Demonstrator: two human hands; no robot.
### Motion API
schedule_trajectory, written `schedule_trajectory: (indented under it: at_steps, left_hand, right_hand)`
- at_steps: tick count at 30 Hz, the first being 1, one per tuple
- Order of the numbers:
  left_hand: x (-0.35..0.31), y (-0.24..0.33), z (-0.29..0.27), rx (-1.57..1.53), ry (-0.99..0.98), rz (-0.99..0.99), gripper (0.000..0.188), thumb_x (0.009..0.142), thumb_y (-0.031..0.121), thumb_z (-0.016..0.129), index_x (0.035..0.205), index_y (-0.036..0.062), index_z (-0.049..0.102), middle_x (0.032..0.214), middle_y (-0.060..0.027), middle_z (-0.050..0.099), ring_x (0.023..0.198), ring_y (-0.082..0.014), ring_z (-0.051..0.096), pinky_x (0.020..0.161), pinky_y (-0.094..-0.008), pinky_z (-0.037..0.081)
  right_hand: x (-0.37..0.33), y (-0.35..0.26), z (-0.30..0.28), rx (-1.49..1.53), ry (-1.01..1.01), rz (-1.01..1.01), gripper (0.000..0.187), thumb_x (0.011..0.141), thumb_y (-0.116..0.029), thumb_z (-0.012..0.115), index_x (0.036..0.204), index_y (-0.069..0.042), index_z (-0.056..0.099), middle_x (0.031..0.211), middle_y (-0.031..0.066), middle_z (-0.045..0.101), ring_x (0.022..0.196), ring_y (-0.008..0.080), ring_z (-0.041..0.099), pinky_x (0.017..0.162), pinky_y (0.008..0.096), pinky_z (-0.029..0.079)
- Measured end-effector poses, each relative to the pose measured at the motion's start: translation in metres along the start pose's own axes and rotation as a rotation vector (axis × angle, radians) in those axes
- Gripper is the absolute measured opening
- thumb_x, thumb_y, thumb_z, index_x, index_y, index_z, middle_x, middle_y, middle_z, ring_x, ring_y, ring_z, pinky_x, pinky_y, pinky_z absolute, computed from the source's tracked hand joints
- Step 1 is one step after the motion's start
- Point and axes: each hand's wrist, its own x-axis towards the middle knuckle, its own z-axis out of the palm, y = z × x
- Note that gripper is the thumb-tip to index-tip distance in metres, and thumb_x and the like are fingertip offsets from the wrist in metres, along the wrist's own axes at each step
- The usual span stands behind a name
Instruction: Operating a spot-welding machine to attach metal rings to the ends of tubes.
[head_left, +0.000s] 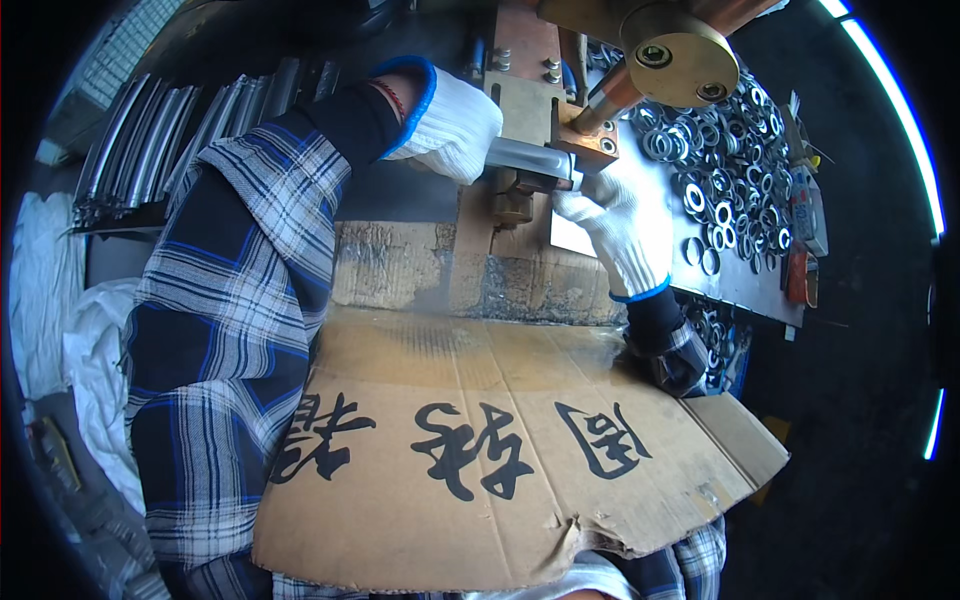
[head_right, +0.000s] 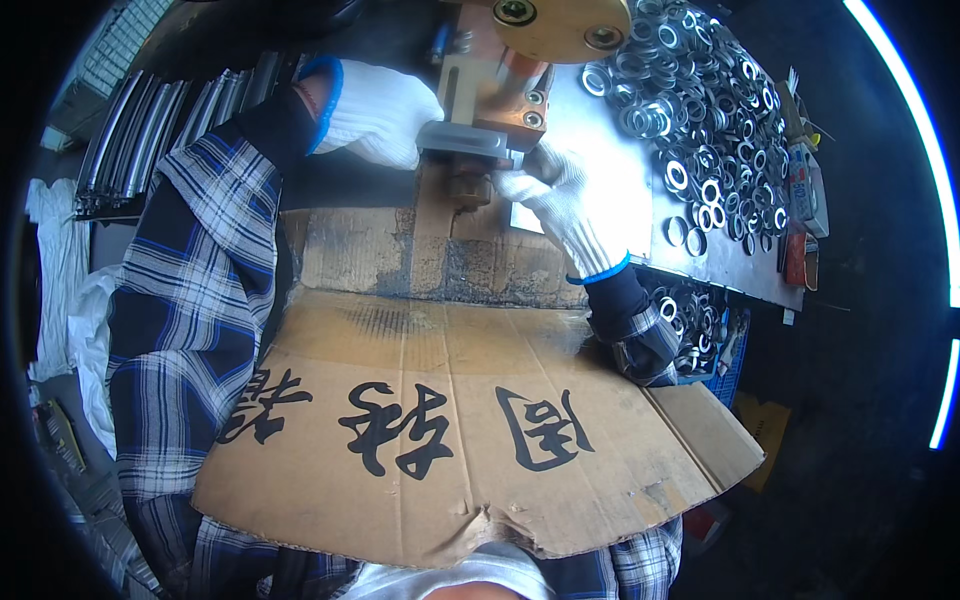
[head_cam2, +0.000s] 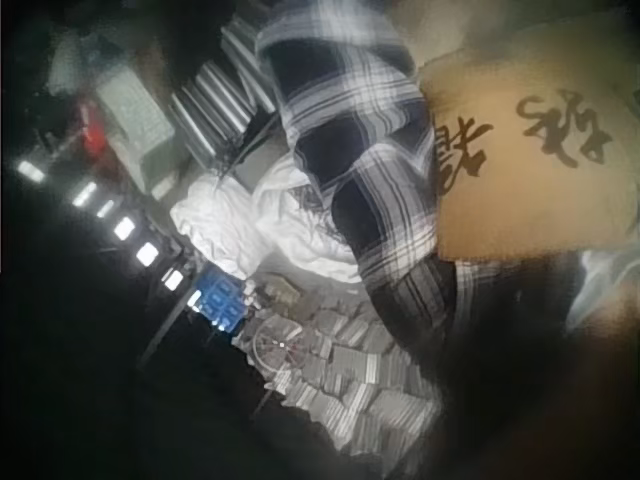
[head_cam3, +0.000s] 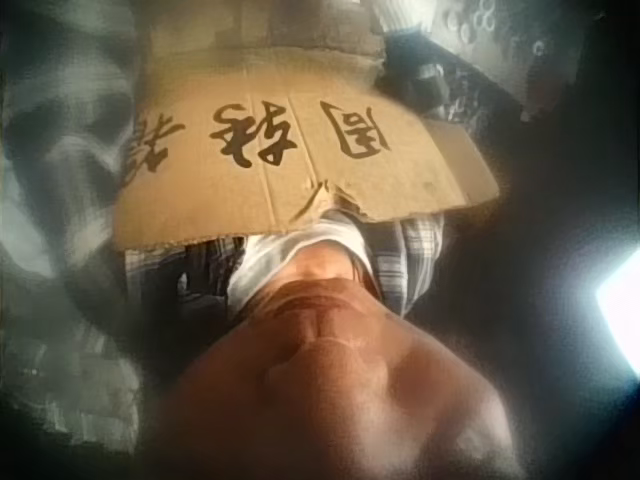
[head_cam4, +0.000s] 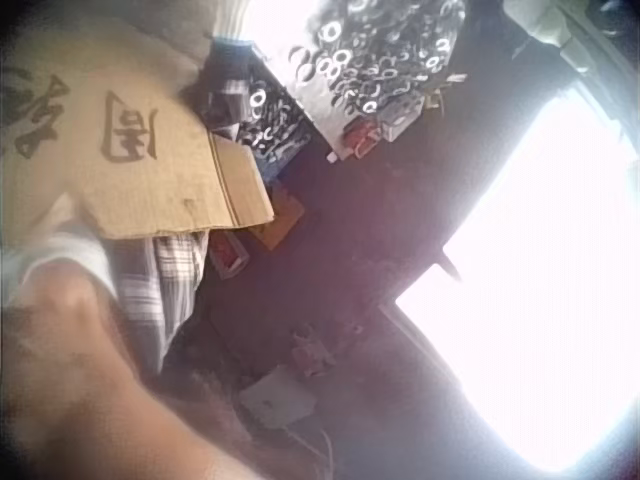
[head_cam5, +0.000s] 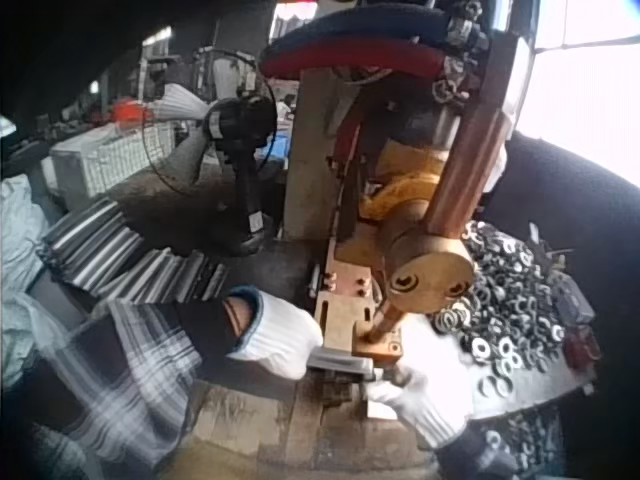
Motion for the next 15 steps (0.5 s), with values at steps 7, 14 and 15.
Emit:
schedule_trajectory:
  at_steps: [7,14,15]
  left_hand:
    - [0.001,-0.004,0.005,0.034,0.04,0.025,0.036,0.082,0.026,0.078,0.097,-0.0057,0.087,0.086,-0.0325,0.075,0.073,-0.0427,0.076,0.07,-0.05,0.061]
    - [-0.012,0.013,-0.003,0.044,-0.018,-0.086,0.027,0.088,0.016,0.073,0.107,0.0018,0.085,0.104,-0.0233,0.082,0.096,-0.0443,0.079,0.087,-0.0486,0.064]
    - [-0.011,0.015,-0.005,0.046,-0.019,-0.08,0.027,0.088,0.016,0.073,0.107,0.0018,0.085,0.104,-0.0233,0.082,0.096,-0.0443,0.079,0.087,-0.0486,0.064]
  right_hand:
    - [0.005,0.021,0.003,-0.111,0.119,-0.082,0.043,0.088,-0.038,0.096,0.105,-0.001,0.082,0.087,0.0066,0.078,0.08,0.0152,0.068,0.077,0.0337,0.056]
    - [0.006,0.01,0.008,-0.34,0.149,-0.102,0.046,0.085,-0.03,0.098,0.115,0.001,0.082,0.096,0.0081,0.081,0.085,0.0156,0.073,0.08,0.0335,0.06]
    - [0.006,0.011,0.007,-0.348,0.153,-0.101,0.047,0.086,-0.029,0.098,0.117,0.001,0.081,0.097,0.0083,0.081,0.086,0.0158,0.073,0.08,0.0336,0.06]
